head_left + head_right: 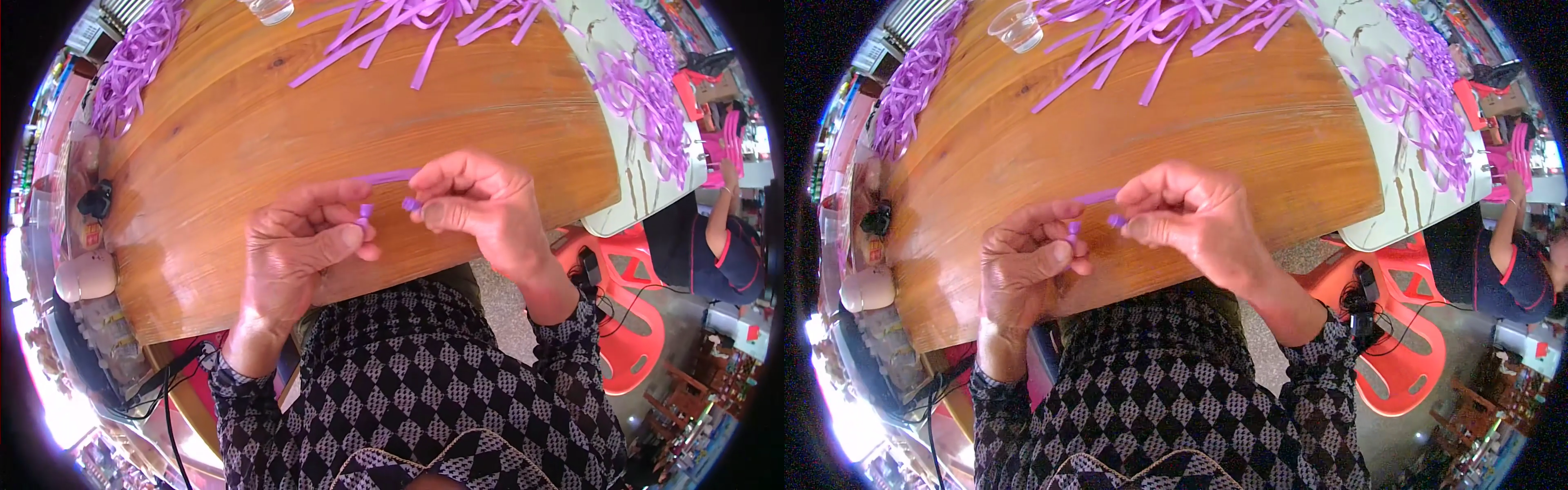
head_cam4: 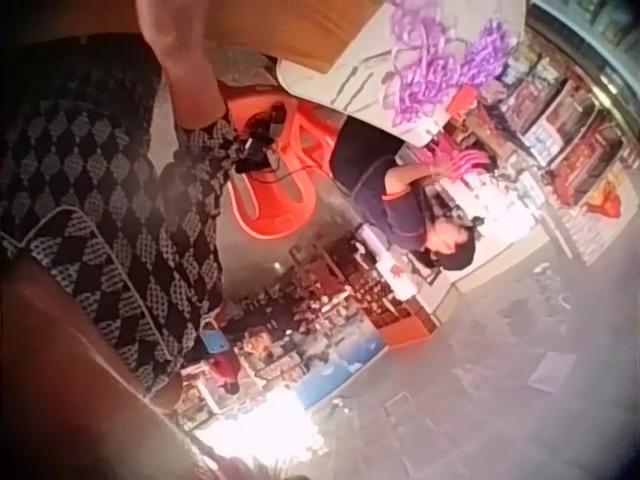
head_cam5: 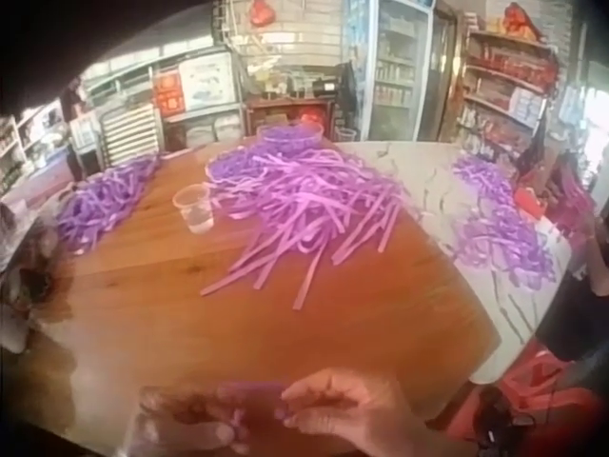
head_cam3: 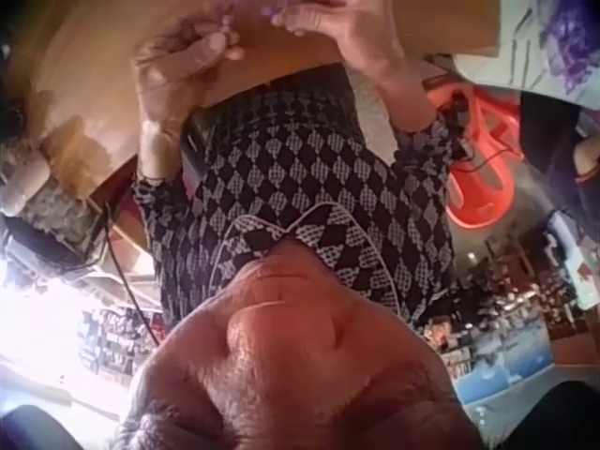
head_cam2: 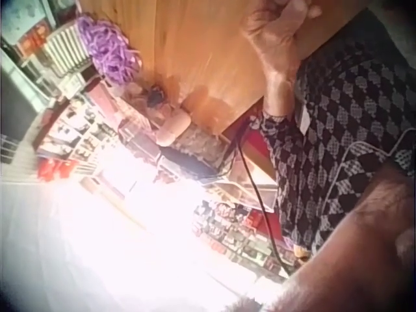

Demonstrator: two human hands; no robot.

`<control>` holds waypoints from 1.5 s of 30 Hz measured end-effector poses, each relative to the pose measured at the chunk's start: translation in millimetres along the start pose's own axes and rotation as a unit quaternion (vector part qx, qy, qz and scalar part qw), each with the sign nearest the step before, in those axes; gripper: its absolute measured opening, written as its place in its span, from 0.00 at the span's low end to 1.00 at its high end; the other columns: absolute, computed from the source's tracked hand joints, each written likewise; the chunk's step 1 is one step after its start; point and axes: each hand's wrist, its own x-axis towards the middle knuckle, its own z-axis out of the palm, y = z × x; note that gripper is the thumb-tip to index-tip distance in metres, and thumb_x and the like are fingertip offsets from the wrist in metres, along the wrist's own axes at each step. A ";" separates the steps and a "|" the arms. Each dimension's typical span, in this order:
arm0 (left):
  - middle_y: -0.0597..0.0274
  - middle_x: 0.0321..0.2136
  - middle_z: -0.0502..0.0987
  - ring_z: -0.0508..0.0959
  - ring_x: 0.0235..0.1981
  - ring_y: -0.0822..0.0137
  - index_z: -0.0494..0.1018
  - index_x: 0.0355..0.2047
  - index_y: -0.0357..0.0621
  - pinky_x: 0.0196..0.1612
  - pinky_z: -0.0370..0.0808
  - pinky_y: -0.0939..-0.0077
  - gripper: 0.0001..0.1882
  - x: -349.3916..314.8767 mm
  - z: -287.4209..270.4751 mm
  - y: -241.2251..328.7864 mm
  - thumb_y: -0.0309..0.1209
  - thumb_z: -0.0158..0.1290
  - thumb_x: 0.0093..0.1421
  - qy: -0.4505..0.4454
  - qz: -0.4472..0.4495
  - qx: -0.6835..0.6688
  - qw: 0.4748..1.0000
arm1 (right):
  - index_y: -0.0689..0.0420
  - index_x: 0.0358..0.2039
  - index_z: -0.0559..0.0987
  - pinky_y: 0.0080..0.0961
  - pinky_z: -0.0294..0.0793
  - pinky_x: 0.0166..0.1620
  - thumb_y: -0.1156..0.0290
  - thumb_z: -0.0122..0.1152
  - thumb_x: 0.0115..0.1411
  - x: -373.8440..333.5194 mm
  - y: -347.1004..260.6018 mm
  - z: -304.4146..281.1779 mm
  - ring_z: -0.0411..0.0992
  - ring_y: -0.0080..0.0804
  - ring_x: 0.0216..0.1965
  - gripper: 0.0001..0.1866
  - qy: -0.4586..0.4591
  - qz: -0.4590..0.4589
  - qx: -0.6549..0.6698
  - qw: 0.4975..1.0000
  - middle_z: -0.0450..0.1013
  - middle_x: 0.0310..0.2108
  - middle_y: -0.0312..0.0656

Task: The person ties a series of knots in a purple ribbon by hand, pulling the ribbon taut and looping it around itself. They repeat this process along the length of the ribbon, occasionally smoothing the material and repositioning their grip between each knot.

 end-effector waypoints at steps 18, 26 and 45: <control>0.65 0.26 0.75 0.71 0.27 0.78 0.75 0.31 0.36 0.32 0.68 0.87 0.05 -7.4 -3.3 -13.8 0.22 0.55 0.53 -0.007 0.060 0.204 0.977 | 0.61 0.25 0.76 0.21 0.65 0.28 0.79 0.62 0.47 2.8 15.9 9.7 0.67 0.25 0.25 0.04 -0.028 -0.308 -0.340 0.888 0.72 0.23 0.36; 0.68 0.26 0.71 0.68 0.28 0.77 0.74 0.29 0.36 0.32 0.65 0.85 0.04 -5.5 -3.6 -10.5 0.23 0.55 0.53 -0.049 0.075 0.243 0.966 | 0.62 0.27 0.74 0.12 0.65 0.23 0.78 0.58 0.54 -10.6 16.3 8.8 0.65 0.14 0.20 0.02 -0.039 -0.178 -0.236 0.954 0.71 0.23 0.33; 0.63 0.24 0.73 0.70 0.26 0.71 0.75 0.28 0.38 0.29 0.66 0.79 0.06 -4.0 2.0 -13.0 0.23 0.59 0.48 -0.070 0.178 0.336 0.922 | 0.65 0.27 0.74 0.09 0.58 0.23 0.82 0.59 0.52 -19.7 15.4 9.6 0.60 0.11 0.21 0.03 -0.031 -0.103 -0.133 0.985 0.65 0.22 0.30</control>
